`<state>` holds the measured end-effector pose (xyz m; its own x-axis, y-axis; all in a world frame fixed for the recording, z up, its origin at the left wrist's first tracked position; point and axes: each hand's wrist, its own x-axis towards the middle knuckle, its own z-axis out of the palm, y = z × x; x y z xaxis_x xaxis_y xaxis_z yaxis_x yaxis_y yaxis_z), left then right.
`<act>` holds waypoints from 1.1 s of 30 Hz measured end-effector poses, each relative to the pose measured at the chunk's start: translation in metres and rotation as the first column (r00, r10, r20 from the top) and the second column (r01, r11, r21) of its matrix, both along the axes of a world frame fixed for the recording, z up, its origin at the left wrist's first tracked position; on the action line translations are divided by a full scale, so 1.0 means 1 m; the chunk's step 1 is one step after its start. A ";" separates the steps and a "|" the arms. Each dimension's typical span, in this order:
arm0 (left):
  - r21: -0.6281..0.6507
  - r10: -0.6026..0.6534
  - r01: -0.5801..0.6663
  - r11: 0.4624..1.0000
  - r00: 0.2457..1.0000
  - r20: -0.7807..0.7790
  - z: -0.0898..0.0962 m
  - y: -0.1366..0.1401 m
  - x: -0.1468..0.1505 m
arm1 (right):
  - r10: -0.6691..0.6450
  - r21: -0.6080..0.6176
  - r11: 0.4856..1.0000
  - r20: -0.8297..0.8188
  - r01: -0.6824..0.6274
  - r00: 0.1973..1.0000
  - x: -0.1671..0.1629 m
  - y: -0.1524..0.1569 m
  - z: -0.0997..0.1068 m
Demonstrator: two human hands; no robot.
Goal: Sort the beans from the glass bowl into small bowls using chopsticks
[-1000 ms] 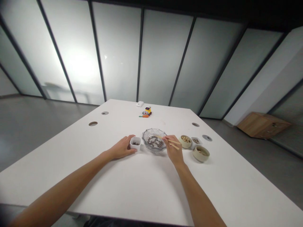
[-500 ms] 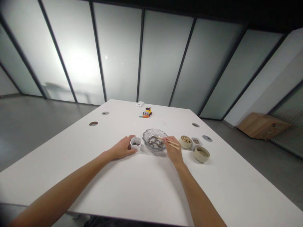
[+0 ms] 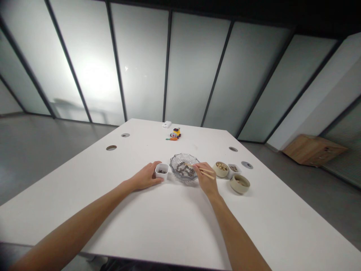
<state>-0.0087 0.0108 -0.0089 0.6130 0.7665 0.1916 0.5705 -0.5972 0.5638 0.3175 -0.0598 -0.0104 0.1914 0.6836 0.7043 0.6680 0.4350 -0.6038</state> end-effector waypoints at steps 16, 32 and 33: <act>0.000 -0.006 0.006 1.000 1.000 0.009 0.001 -0.001 0.001 | 0.001 0.007 1.000 0.047 -0.001 0.999 -0.001 0.001 0.002; -0.009 -0.006 0.006 1.000 1.000 0.025 0.002 -0.002 0.000 | -0.006 0.015 1.000 0.062 0.005 0.998 0.001 -0.002 0.005; -0.004 -0.007 0.007 1.000 1.000 0.023 0.001 -0.002 0.000 | 0.007 0.011 1.000 0.063 -0.007 0.998 0.001 -0.002 0.005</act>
<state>-0.0092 0.0089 -0.0074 0.6136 0.7632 0.2025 0.5537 -0.5987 0.5788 0.3183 -0.0621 -0.0051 0.1421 0.6768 0.7223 0.7013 0.4462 -0.5560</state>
